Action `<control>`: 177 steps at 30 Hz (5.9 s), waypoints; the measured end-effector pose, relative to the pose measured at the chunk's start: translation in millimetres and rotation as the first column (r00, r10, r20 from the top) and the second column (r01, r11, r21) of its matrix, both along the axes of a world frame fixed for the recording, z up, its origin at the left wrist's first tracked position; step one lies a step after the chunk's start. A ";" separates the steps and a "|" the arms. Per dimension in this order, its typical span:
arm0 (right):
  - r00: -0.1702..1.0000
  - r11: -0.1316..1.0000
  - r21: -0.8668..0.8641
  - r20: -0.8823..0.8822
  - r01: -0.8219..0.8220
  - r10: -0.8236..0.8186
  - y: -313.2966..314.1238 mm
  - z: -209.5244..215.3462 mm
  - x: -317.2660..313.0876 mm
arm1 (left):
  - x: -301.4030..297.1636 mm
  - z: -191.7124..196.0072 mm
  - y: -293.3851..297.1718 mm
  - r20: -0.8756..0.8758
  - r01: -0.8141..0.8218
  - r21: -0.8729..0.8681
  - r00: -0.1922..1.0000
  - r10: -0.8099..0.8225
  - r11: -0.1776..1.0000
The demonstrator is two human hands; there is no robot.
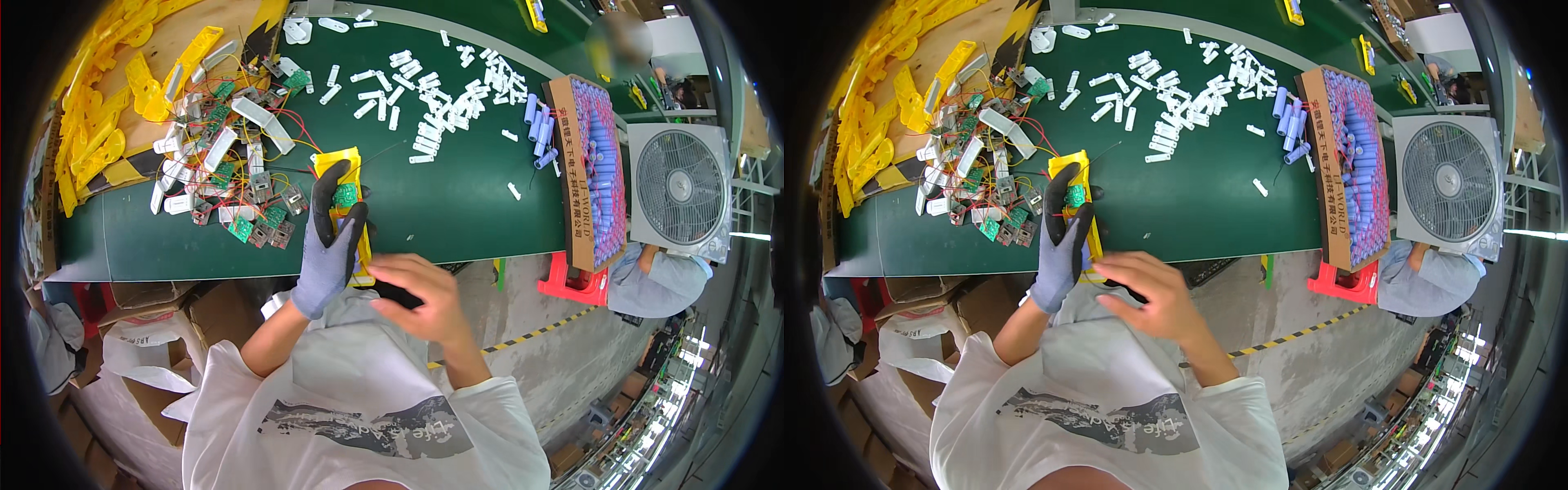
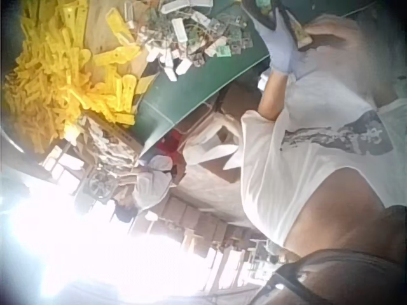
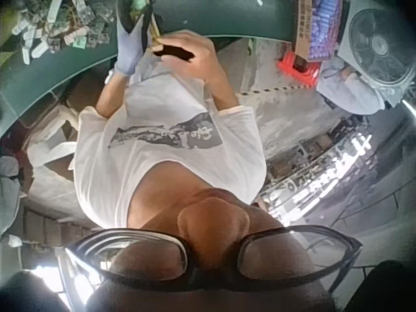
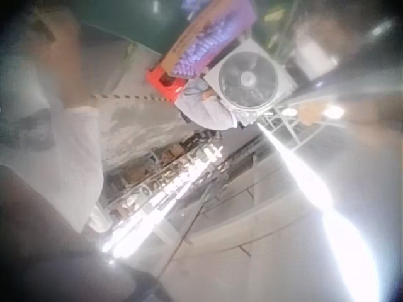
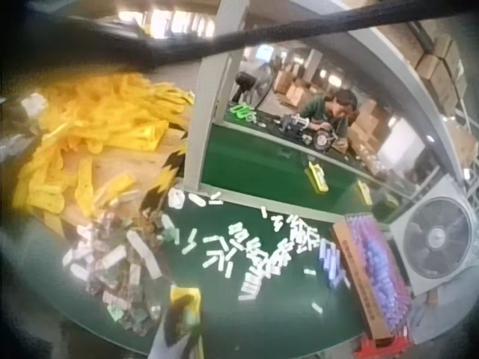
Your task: Assembling electronic components into yellow flashlight housings.
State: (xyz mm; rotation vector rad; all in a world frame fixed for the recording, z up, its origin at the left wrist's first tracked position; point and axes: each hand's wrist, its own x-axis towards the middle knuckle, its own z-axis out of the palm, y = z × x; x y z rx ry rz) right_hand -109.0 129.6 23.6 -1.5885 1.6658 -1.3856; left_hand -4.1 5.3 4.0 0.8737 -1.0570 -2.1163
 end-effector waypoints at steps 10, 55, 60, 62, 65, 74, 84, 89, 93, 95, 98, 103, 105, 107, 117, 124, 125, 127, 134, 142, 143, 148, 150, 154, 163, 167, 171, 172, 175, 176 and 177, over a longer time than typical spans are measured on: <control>0.839 0.919 0.209 -0.511 0.334 -0.189 -140.4 13.5 -159.3 | 0.5 -18.7 -1.1 0.056 0.020 -0.151 0.998 -0.012 0.988; 0.940 0.967 0.246 0.309 0.067 -0.144 -46.4 -21.1 -31.1 | -5.9 -22.5 4.5 0.063 -0.104 -0.524 0.985 0.160 0.845; 0.950 0.966 0.254 0.290 0.040 -0.116 -50.1 -17.5 -32.9 | -3.5 -24.3 5.1 0.106 -0.041 -0.478 0.989 0.104 0.877; 0.918 0.973 0.223 0.373 0.055 -0.138 -50.9 -20.6 -27.1 | -4.3 -23.0 6.4 0.090 -0.058 -0.490 0.989 0.117 0.870; 0.839 0.979 0.178 0.513 0.102 -0.181 -51.6 -30.2 -15.7 | -7.4 -24.4 8.0 0.051 -0.103 -0.484 0.988 0.146 0.869; 0.806 0.978 0.082 0.556 0.191 -0.204 -42.3 -37.3 -3.7 | -9.0 -20.3 9.2 0.087 -0.089 -0.460 0.986 0.145 0.883; 0.821 0.943 0.019 0.487 0.332 -0.299 -33.9 -45.6 10.9 | -5.7 -25.9 14.0 0.199 0.049 -0.647 0.974 0.107 0.761; 0.816 0.934 -0.003 0.489 0.356 -0.309 -35.5 -49.3 10.3 | -5.5 -21.1 7.6 0.227 0.100 -0.701 0.970 0.088 0.706; 0.851 0.941 -0.052 0.445 0.336 -0.279 -35.9 -49.7 8.5 | -3.1 -21.3 5.4 0.198 0.103 -0.700 0.979 0.054 0.707; 0.801 0.936 -0.075 0.544 0.345 -0.251 -36.6 -51.4 11.4 | -3.8 -25.9 6.2 0.168 0.072 -0.709 0.983 0.068 0.701; 0.794 0.930 -0.068 0.546 0.361 -0.268 -30.9 -50.7 10.2 | -8.4 -27.2 10.9 0.167 0.065 -0.735 0.982 0.088 0.675; 0.828 0.942 -0.088 0.508 0.323 -0.237 -19.8 -48.2 4.1 | -10.3 -30.0 20.1 0.146 0.042 -0.828 0.979 0.141 0.559; 0.789 0.948 -0.119 0.589 0.296 -0.173 -18.8 -42.4 -3.1 | -13.9 -20.1 18.4 0.201 0.110 -0.855 0.971 0.129 0.506; 0.821 0.955 -0.189 0.564 0.230 -0.086 -21.0 -40.4 -20.6 | -24.4 -7.0 9.4 0.213 0.147 -0.828 0.975 0.060 0.541; 0.864 0.864 -0.067 -0.036 0.500 -0.503 -43.0 -29.6 -69.3 | -269.5 53.8 -172.6 0.077 -0.070 -0.891 0.951 0.299 0.449; 0.837 0.857 0.021 -0.227 0.515 -0.498 -4.7 -50.7 -62.2 | -440.3 16.1 -309.9 0.366 0.347 -0.924 0.673 0.643 0.162; 0.846 0.876 0.054 -0.292 0.480 -0.446 -17.4 -39.9 -58.5 | -429.2 16.2 -345.0 0.401 0.360 -0.910 0.647 0.649 0.203; 0.870 0.892 0.045 -0.247 0.449 -0.426 -19.0 -40.6 -61.6 | -444.8 -5.2 -387.4 0.445 0.352 -0.892 0.571 0.690 0.283; 0.893 0.896 0.101 -0.187 0.431 -0.409 -23.4 -33.7 -61.4 | -467.3 -23.4 -404.3 0.685 0.612 -0.696 0.411 0.602 0.375; 0.898 0.897 0.044 -0.024 0.441 -0.440 -32.0 -37.3 -59.0 | -363.9 38.6 -259.3 0.360 0.306 -0.933 0.770 0.527 0.191; 0.886 0.886 0.040 -0.035 0.463 -0.462 -28.8 -37.0 -61.3 | -330.5 53.3 -216.9 0.416 0.355 -0.905 0.854 0.312 0.233; 0.900 0.901 0.029 -0.073 0.432 -0.429 -24.5 -38.3 -60.2 | -103.9 98.6 -128.6 0.787 0.676 -0.600 0.596 -0.161 -0.427; 0.902 0.906 0.002 -0.093 0.423 -0.421 -24.0 -39.2 -61.3 | -50.9 128.9 -150.4 0.672 0.678 -0.733 0.734 -0.104 0.048; 0.891 0.900 -0.015 -0.134 0.435 -0.433 -27.0 -35.9 -57.4 | 17.2 80.9 -271.7 0.495 0.581 -0.793 0.441 0.749 0.182; 0.959 0.959 -0.012 -0.031 0.282 -0.283 -86.2 9.4 -38.7 | 40.5 36.1 -322.4 0.716 0.544 -0.687 0.396 0.575 0.481; 0.984 0.992 -0.095 -0.151 0.078 -0.092 -154.7 51.4 -31.4 | 53.3 68.1 -301.7 0.032 -0.119 -0.975 0.764 0.645 0.189; 0.956 0.968 0.251 -0.284 0.004 0.070 -213.1 64.7 -26.5 | 96.8 123.6 -233.3 -0.329 -0.301 -0.941 0.717 0.615 -0.152; 0.924 0.918 0.397 -0.349 -0.004 0.155 -218.7 70.3 -19.0 | 112.0 127.6 -212.0 -0.319 -0.318 -0.942 0.753 0.576 -0.106; 0.734 0.943 0.331 -0.648 0.033 0.202 -231.0 46.4 -2.9 | 150.7 125.5 -146.4 -0.056 -0.132 -0.979 0.907 0.418 0.156; 0.733 0.941 0.337 -0.647 0.026 0.211 -235.8 38.4 1.5 | 166.1 118.3 -128.2 0.063 -0.023 -0.969 0.939 0.338 0.244; 0.725 0.942 0.333 -0.655 0.025 0.212 -239.5 32.2 1.6 | 172.0 109.6 -112.8 0.123 0.042 -0.952 0.959 0.255 0.302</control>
